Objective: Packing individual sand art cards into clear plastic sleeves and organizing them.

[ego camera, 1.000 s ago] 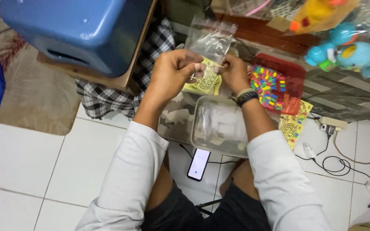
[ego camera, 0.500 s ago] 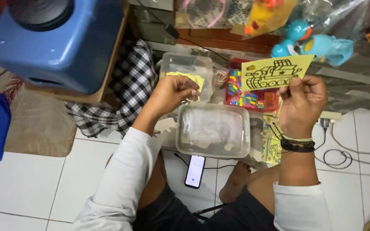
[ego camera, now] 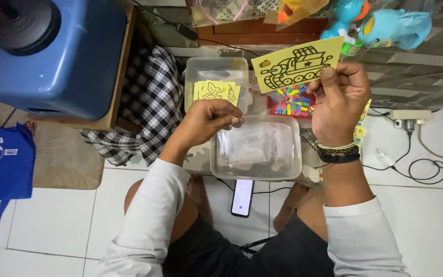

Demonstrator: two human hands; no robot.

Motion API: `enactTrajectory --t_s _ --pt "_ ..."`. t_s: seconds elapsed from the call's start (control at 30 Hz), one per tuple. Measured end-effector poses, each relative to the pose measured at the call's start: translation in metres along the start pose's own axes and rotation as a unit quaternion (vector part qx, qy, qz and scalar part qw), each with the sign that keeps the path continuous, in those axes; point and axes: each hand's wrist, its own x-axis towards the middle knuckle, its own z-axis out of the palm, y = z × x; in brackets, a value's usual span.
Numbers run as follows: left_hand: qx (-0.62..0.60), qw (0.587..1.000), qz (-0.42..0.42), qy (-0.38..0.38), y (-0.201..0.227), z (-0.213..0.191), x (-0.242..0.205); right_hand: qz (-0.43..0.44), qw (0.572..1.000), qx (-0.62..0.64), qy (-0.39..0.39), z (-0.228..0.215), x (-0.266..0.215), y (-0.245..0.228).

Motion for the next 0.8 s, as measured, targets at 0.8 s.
enactTrajectory --t_s 0.8 --pt "0.036 0.998 0.056 0.016 0.006 -0.007 -0.004 0.017 0.978 -0.114 -0.171 0.003 -0.013 -0.005"
